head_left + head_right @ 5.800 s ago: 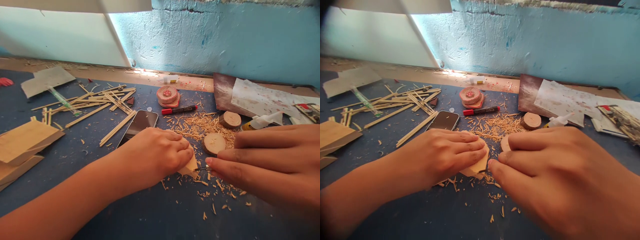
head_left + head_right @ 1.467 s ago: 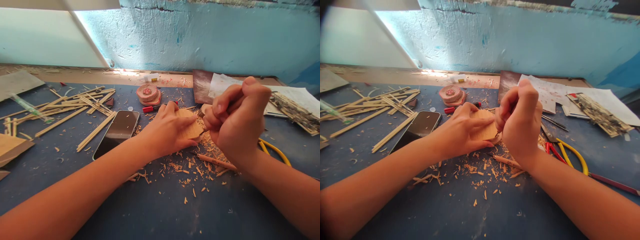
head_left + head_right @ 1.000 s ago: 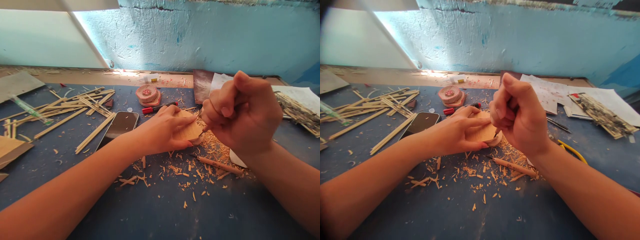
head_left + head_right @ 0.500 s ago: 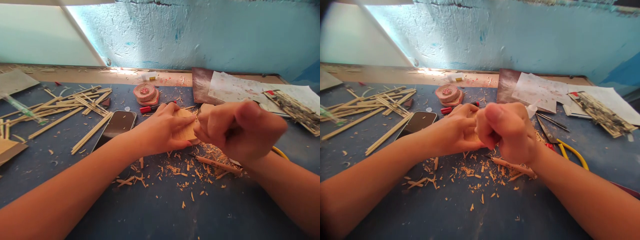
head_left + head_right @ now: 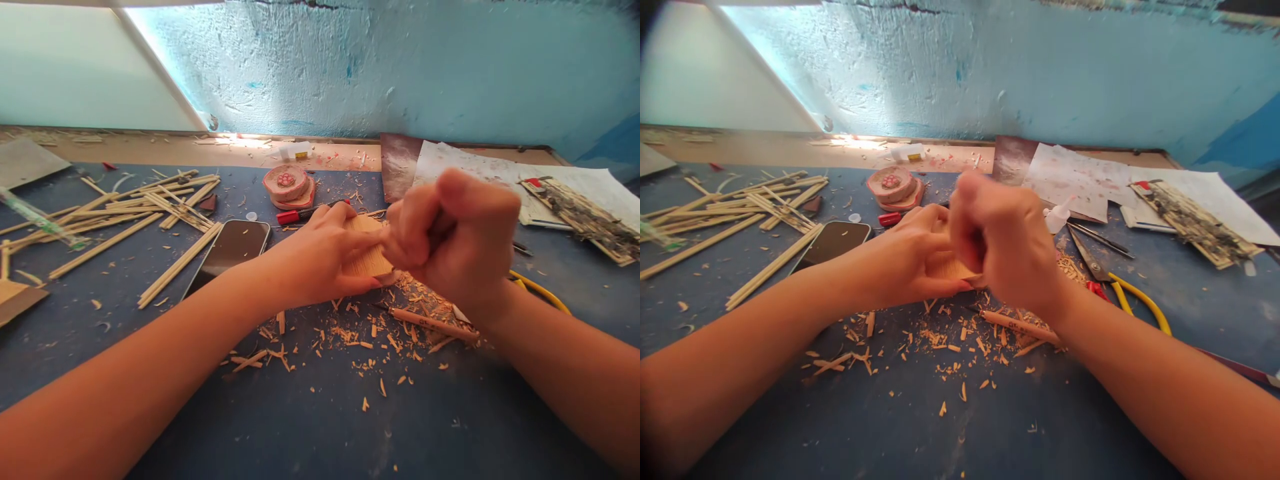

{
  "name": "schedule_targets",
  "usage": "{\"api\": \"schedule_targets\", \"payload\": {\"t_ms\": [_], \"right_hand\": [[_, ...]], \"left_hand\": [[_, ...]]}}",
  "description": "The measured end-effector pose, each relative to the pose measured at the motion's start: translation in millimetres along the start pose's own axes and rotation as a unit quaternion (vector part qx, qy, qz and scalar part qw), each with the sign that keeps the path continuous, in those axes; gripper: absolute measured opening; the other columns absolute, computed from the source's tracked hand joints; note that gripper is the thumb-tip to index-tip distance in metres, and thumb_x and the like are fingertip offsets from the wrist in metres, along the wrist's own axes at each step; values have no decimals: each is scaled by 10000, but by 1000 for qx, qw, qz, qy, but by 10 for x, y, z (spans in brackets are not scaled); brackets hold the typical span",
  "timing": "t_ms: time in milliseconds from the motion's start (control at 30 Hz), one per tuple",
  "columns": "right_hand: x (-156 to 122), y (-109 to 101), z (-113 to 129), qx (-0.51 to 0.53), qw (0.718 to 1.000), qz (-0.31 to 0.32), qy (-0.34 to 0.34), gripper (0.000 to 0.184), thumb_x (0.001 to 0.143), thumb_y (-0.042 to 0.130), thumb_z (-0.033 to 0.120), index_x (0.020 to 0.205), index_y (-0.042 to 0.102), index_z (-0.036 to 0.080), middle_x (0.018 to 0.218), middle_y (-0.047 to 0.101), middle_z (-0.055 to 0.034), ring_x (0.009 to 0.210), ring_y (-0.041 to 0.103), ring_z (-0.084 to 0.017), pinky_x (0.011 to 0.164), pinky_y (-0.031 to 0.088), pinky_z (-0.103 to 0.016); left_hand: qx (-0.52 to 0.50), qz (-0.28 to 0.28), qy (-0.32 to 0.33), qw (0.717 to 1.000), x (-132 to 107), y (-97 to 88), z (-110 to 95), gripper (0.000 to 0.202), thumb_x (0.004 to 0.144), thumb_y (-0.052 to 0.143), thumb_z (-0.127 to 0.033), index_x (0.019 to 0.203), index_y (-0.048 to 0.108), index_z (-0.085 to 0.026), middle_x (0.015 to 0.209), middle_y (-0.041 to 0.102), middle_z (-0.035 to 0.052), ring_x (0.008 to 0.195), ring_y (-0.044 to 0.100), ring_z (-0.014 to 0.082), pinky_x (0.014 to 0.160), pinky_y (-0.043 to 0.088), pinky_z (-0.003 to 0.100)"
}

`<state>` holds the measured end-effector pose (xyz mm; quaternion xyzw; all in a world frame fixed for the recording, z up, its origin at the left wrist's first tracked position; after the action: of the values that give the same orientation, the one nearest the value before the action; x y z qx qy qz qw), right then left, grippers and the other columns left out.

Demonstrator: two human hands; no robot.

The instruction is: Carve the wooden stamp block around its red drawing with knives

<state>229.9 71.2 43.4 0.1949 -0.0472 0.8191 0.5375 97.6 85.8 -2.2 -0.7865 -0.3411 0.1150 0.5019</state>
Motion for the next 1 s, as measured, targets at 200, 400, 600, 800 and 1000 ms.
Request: {"api": "schedule_targets", "payload": {"t_ms": [200, 400, 600, 800, 1000], "right_hand": [[182, -399, -125, 84, 991, -42, 91, 622, 932, 813, 473, 531, 392, 252, 495, 228, 82, 397, 138, -81, 349, 211, -252], [111, -303, 98, 76, 994, -58, 55, 596, 904, 939, 477, 507, 584, 211, 461, 300, 53, 386, 217, -75, 380, 229, -293], [104, -278, 64, 78, 996, -30, 21, 579, 1036, 792, 459, 532, 645, 216, 479, 355, 45, 392, 225, -84, 393, 256, -300], [-32, -177, 104, 60, 998, 11, -13, 574, 1067, 746, 479, 564, 657, 216, 495, 405, 30, 416, 297, -96, 405, 305, -288], [-8, -83, 34, 55, 996, 46, 50, 584, 1085, 692, 485, 571, 675, 209, 516, 409, 34, 391, 296, -90, 401, 323, -292]], "left_hand": [[-17, 19, -17, 1000, 22, 33, 93, 742, 968, 910, -563, 1673, 750, -399, 1451, 628, 164, 1462, 605, 444, 1321, 504, 663], [-27, 30, -10, 999, 23, 30, 104, 760, 965, 915, -555, 1684, 740, -382, 1471, 611, 175, 1448, 609, 431, 1318, 507, 649], [-39, 5, 13, 999, 19, 57, 149, 740, 952, 908, -583, 1652, 767, -387, 1450, 613, 154, 1423, 607, 404, 1321, 505, 616], [-41, 6, 4, 999, 17, 56, 124, 714, 975, 895, -615, 1647, 765, -409, 1471, 606, 152, 1438, 585, 423, 1339, 488, 653], [-31, 25, 12, 999, 16, 48, 105, 698, 989, 903, -512, 1666, 747, -438, 1479, 606, 138, 1464, 558, 419, 1376, 448, 651]]}}
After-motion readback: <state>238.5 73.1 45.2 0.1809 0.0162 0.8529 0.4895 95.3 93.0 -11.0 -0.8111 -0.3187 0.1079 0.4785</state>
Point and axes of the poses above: each hand's wrist, its own x-axis towards the middle knuckle, its own y-axis out of the palm, z = x × y, the point moved 7 cm from there along x, towards the middle knuckle
